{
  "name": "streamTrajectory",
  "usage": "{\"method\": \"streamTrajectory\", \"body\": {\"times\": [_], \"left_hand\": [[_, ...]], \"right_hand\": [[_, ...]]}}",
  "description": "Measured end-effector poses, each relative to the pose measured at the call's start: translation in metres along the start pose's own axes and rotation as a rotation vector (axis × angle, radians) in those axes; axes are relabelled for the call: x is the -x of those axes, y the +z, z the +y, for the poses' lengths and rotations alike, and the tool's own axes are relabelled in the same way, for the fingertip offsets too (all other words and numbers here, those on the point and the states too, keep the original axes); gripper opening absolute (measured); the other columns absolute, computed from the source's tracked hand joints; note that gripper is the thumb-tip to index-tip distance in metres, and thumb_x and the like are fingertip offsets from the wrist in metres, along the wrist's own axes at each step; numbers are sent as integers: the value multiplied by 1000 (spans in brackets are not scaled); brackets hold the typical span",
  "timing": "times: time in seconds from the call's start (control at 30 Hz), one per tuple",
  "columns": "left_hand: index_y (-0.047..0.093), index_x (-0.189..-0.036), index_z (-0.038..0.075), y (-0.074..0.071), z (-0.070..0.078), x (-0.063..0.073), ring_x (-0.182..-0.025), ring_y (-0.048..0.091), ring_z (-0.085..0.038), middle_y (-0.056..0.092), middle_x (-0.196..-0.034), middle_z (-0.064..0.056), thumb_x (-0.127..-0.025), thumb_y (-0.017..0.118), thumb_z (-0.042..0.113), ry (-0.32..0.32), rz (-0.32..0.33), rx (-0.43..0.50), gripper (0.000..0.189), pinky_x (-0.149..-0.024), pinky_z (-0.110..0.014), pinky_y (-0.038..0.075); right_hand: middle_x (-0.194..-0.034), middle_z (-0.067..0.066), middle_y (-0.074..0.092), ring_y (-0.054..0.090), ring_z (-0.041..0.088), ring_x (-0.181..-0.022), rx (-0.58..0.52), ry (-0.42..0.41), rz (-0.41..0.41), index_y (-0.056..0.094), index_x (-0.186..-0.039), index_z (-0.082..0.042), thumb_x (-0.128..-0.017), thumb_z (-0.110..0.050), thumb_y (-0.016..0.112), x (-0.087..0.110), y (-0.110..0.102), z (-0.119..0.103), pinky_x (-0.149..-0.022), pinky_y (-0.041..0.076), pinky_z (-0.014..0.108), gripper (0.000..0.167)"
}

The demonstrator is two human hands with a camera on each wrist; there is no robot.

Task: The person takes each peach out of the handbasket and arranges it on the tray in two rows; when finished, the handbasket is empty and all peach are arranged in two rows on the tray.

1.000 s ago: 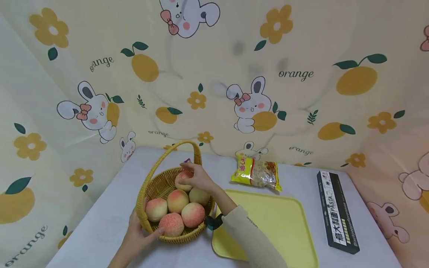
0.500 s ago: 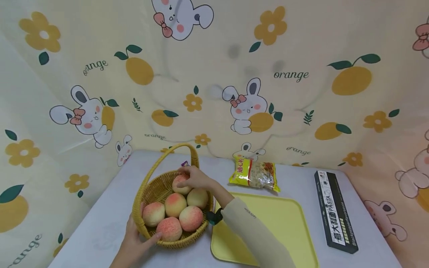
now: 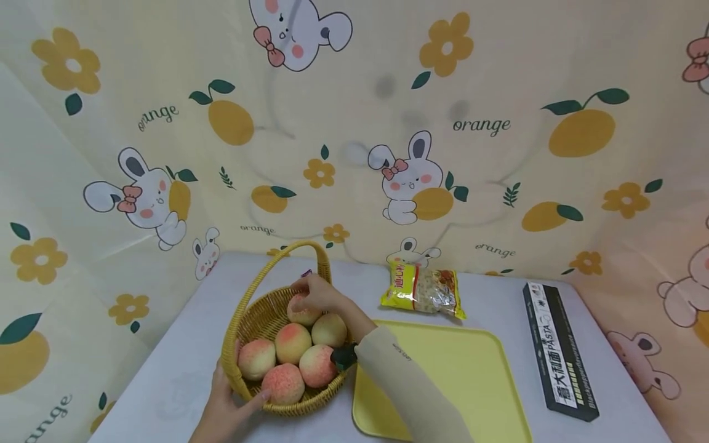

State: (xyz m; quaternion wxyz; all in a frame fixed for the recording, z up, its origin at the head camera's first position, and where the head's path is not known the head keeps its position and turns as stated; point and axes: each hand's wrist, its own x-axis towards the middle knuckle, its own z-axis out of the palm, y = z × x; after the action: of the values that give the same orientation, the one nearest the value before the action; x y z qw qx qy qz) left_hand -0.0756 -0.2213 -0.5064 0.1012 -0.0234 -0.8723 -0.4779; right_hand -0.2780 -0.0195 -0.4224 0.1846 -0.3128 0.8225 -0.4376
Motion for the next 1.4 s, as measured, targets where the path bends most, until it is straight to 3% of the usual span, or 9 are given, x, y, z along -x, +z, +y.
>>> {"method": "streamTrajectory", "body": {"times": [0.27,0.43,0.47,0.6,0.73,0.83,0.97,1.2,1.4], "left_hand": [[1,-162,22,0,3,3,-141,16,-50,7,-159,-24,-86,81,27,-41,-5,-14,110,-101,-70,28],[-2,-161,25,1,3,1,-141,18,-51,6,-160,-24,-86,80,23,-21,2,-24,111,-100,-68,30],[-1,-161,25,1,3,0,-141,18,-51,6,-160,-24,-86,81,22,-14,6,-30,112,-105,-61,31],[0,-162,21,2,1,-1,-142,17,-51,5,-162,-22,-85,81,19,13,18,-34,111,-106,-56,31],[2,-162,17,4,-2,-1,-142,16,-52,4,-162,-21,-84,81,16,37,28,-23,111,-111,-28,24],[2,-162,17,5,-3,-1,-142,16,-51,3,-163,-19,-84,81,15,40,27,-13,111,-97,-6,16],[2,-162,18,5,-3,0,-142,17,-50,3,-163,-20,-85,80,16,29,21,4,109,-95,-3,17],[3,-162,13,6,-3,-1,-140,17,-50,3,-163,-23,-84,80,13,61,29,14,110,-95,-2,18],[1,-162,18,5,-2,0,-143,15,-50,3,-163,-21,-86,79,18,26,16,-11,108,-97,-5,17]], "right_hand": [[-134,15,60,54,26,-125,107,-36,-55,59,-135,4,-81,5,73,4,3,10,-96,46,29,56],[-134,13,60,55,24,-122,194,-41,-51,59,-137,1,-77,9,70,4,3,12,-90,46,25,61],[-134,13,61,55,24,-121,204,-42,-46,59,-137,0,-77,10,70,4,3,12,-89,46,25,61],[-133,9,62,56,22,-121,256,-35,-37,59,-138,-4,-77,7,73,5,3,12,-92,46,30,63],[-134,3,62,55,20,-122,326,-13,-32,59,-139,-11,-78,-3,79,6,4,14,-99,43,45,64],[-133,0,63,55,19,-122,360,-3,-13,61,-138,-14,-78,-6,81,7,5,15,-99,40,52,64],[-133,-2,63,55,18,-123,392,-20,13,63,-136,-16,-78,-10,83,6,5,15,-97,42,52,61],[-142,1,56,50,20,-131,348,-126,64,60,-139,-14,-84,-17,82,1,6,9,-99,46,38,60],[-141,-1,57,50,18,-131,285,-110,106,61,-138,-18,-83,-21,84,4,3,3,-100,45,43,60]]}}
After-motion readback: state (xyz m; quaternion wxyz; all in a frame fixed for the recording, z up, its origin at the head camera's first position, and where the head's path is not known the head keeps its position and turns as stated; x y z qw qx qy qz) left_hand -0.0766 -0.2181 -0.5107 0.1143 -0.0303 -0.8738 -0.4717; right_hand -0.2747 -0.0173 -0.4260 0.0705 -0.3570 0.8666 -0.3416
